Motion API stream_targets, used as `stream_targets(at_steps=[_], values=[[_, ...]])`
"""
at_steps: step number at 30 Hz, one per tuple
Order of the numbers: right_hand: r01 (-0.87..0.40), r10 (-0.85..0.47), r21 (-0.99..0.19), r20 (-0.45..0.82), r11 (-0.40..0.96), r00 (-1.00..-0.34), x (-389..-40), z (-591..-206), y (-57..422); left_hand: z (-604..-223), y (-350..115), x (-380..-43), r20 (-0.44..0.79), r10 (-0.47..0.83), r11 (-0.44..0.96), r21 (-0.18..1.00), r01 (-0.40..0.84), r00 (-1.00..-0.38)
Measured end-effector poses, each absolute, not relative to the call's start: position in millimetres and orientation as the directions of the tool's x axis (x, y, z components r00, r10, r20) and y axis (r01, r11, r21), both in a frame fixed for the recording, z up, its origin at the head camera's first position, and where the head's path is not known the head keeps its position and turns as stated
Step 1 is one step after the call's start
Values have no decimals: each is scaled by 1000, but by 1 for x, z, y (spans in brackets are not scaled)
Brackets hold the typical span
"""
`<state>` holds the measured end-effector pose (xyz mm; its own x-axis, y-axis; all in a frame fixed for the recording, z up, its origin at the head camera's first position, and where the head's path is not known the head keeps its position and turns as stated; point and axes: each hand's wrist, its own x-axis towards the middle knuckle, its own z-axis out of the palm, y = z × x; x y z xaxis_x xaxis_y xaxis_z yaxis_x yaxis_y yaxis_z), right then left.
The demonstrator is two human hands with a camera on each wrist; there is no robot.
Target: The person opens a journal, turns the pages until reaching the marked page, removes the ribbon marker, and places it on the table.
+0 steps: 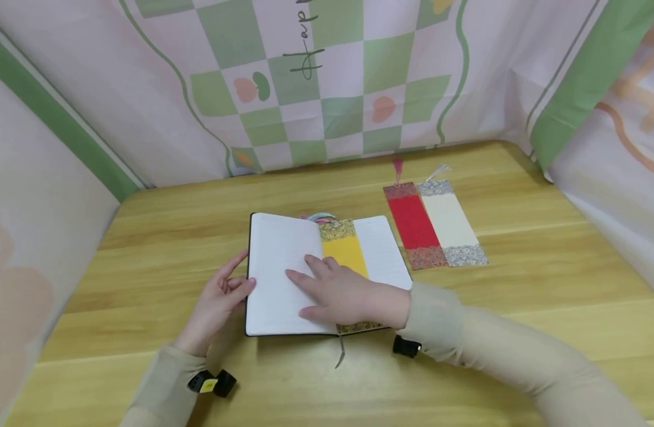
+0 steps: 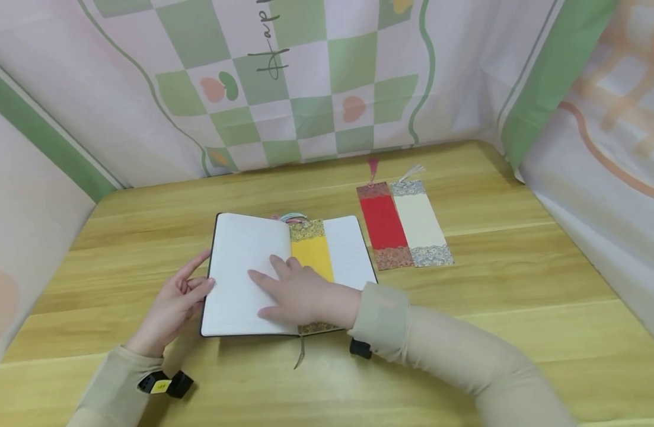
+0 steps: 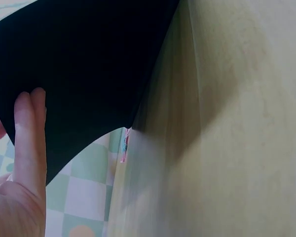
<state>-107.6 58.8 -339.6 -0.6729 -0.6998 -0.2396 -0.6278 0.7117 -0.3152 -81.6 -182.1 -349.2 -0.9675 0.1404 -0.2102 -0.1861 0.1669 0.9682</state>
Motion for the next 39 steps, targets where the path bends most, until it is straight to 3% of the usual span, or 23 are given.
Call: stream_targets(at_steps=[9,13,19,24,33,39], values=[[-655,-709,-272,-240,705,-664,-106,-341,51,-352,-187,-79,-245,98,261,942,-213,-965],[-604,-708,-394,-211,693,-674,-112,-334,59,-354,-186,-80,-245,100,281,937,-209,-964],[-358,-601,-697,-129,621,-789,-130,-322,84,-354,-185,-80,-247,95,284,935,-211,-964],[-105,-477,-837,-198,537,-857,-148,-322,110,-353,-185,-80,-247,91,299,931,-210,-965],[165,-339,-853,-365,496,-867,-167,-337,143,-354,-185,-81,-256,82,305,926,-220,-963],[369,-385,-872,-477,321,-790,-174,-343,150,-354,-185,-81,-253,84,302,928,-218,-964]])
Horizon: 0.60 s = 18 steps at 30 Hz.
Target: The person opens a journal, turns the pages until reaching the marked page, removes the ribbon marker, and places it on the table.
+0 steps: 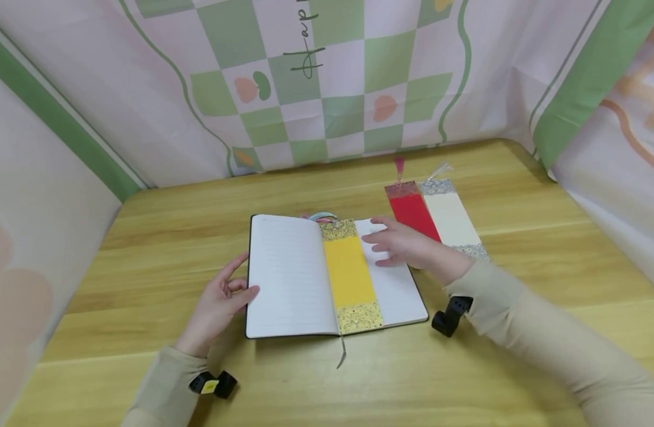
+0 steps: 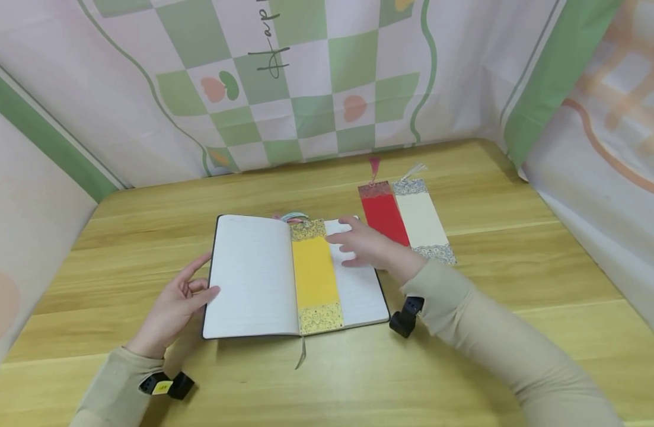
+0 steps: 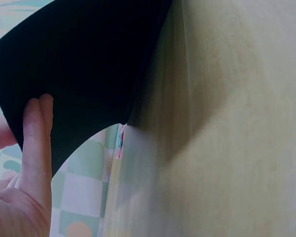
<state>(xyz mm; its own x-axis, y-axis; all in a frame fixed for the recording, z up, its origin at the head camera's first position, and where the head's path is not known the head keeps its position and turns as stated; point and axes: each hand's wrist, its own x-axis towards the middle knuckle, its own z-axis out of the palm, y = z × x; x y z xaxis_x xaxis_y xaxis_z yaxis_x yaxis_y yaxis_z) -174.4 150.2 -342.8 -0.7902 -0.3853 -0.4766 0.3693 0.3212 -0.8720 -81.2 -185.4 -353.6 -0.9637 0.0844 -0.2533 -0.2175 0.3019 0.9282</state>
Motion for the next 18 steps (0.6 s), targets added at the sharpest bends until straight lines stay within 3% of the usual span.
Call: stream_targets(at_steps=[7,18], values=[[471,-489,-854,-515,222,-704,-179,-350,149,-353,-185,-80,-252,78,308,926,-217,-964],[370,-423,-846,-517,383,-744,-179,-363,135,-353,-184,-81,-261,82,302,926,-225,-962]])
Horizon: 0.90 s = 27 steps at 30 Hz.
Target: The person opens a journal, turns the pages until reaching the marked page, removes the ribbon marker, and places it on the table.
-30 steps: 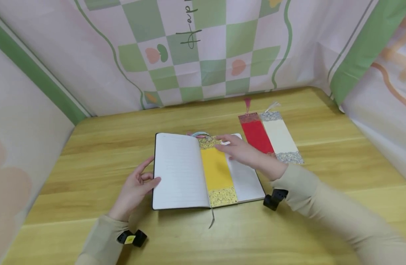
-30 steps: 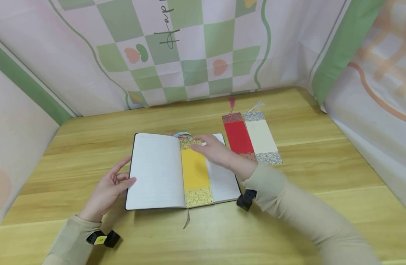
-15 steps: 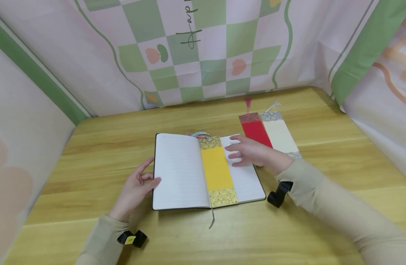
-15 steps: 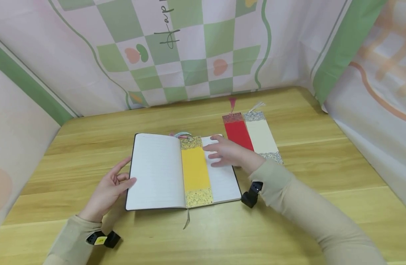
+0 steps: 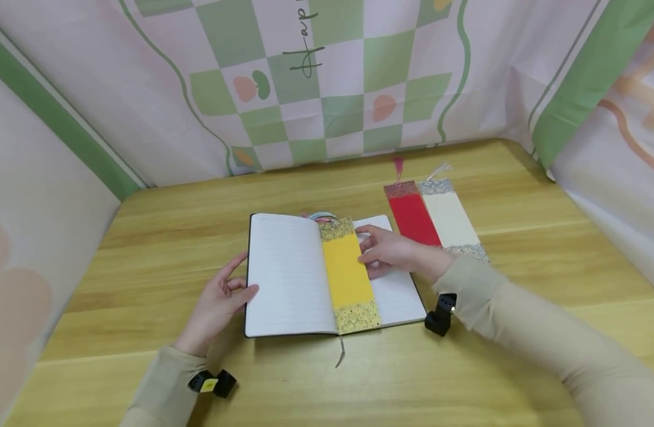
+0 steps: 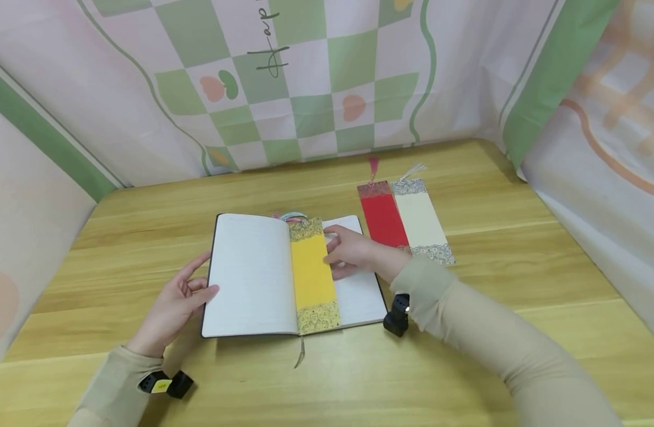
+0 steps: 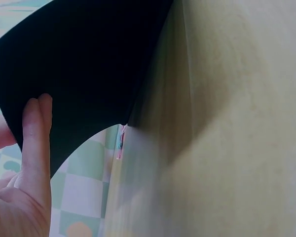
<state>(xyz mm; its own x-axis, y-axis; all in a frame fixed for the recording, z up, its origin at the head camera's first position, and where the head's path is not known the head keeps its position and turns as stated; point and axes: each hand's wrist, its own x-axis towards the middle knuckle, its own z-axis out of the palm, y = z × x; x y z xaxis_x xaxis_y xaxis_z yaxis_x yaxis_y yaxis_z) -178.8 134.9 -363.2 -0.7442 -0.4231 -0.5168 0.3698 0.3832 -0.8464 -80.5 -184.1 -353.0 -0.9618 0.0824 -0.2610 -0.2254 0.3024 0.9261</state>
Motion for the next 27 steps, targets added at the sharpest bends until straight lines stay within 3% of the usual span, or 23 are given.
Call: stream_targets(at_steps=[7,14,22,27], values=[[353,-354,-847,-497,398,-792,-173,-368,130,-351,-183,-80,-268,76,309,922,-233,-960],[305,-416,-893,-428,331,-802,-173,-360,147,-349,-183,-80,-258,79,309,925,-223,-963],[155,-374,-926,-287,345,-882,-194,-329,210,-349,-181,-81,-251,91,318,924,-211,-964],[184,-296,-912,-302,367,-906,-214,-316,262,-348,-181,-80,-246,96,321,925,-203,-965]])
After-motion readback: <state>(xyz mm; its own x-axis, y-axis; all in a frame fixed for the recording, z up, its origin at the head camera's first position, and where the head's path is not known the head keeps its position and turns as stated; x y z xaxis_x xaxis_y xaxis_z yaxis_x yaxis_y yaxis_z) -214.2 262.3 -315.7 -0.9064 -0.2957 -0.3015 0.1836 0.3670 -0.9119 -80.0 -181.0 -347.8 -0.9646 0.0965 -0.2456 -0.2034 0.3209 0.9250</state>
